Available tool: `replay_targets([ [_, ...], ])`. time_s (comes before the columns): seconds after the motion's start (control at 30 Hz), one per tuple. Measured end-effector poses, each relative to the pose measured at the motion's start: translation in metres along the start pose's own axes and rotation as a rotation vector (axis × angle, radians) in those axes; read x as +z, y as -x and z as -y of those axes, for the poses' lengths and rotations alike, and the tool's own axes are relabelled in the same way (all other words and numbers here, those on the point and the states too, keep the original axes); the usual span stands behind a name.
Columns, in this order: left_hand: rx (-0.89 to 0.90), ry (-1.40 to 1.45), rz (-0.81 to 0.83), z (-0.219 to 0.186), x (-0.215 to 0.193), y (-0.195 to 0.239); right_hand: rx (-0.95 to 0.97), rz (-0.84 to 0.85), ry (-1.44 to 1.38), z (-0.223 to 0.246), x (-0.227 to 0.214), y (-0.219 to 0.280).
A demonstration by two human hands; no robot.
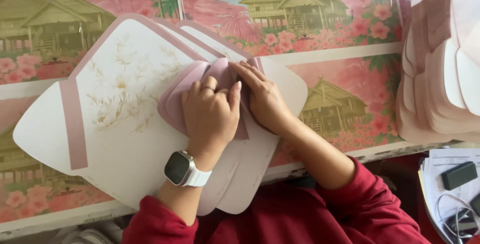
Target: Assembling paper invitations by folding pink inserts and placing them into white cardstock holders
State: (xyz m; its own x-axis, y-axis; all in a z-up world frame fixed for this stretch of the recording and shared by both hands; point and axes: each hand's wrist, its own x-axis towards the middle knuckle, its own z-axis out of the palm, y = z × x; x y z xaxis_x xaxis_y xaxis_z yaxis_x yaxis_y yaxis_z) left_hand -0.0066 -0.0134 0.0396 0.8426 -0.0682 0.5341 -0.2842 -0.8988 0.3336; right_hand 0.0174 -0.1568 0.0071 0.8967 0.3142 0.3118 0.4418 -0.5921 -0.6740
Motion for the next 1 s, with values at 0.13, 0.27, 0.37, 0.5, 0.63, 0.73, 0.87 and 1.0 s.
replay_targets([
  [0.13, -0.074, 0.053, 0.060, 0.012, 0.010, 0.004, 0.031, 0.112, -0.049, -0.005, -0.016, -0.007],
  [0.27, -0.059, 0.032, 0.129, 0.007, -0.001, -0.002, 0.217, 0.193, -0.383, -0.027, -0.033, -0.027],
  [0.37, -0.076, 0.047, 0.175, 0.011, 0.005, 0.002, 0.566, 0.154, -0.559, -0.047, -0.053, -0.045],
  [0.5, -0.096, 0.077, 0.225, 0.013, 0.005, 0.005, 0.784, 0.425, -0.701, -0.037, -0.058, -0.063],
  [0.63, -0.082, 0.040, 0.264, 0.011, 0.005, 0.004, 0.724, 0.563, -0.605, -0.071, -0.049, -0.071],
  [0.73, -0.075, 0.023, 0.289, 0.011, 0.007, 0.006, 0.718, 0.536, -0.546, -0.093, -0.039, -0.064],
  [0.87, -0.064, 0.034, 0.257, 0.011, 0.010, 0.008, 0.748, 0.607, -0.619, -0.060, -0.052, -0.045],
  [1.0, -0.056, 0.000, 0.239, 0.013, 0.017, 0.011, 0.811, 0.689, -0.670, -0.048, -0.057, -0.032],
])
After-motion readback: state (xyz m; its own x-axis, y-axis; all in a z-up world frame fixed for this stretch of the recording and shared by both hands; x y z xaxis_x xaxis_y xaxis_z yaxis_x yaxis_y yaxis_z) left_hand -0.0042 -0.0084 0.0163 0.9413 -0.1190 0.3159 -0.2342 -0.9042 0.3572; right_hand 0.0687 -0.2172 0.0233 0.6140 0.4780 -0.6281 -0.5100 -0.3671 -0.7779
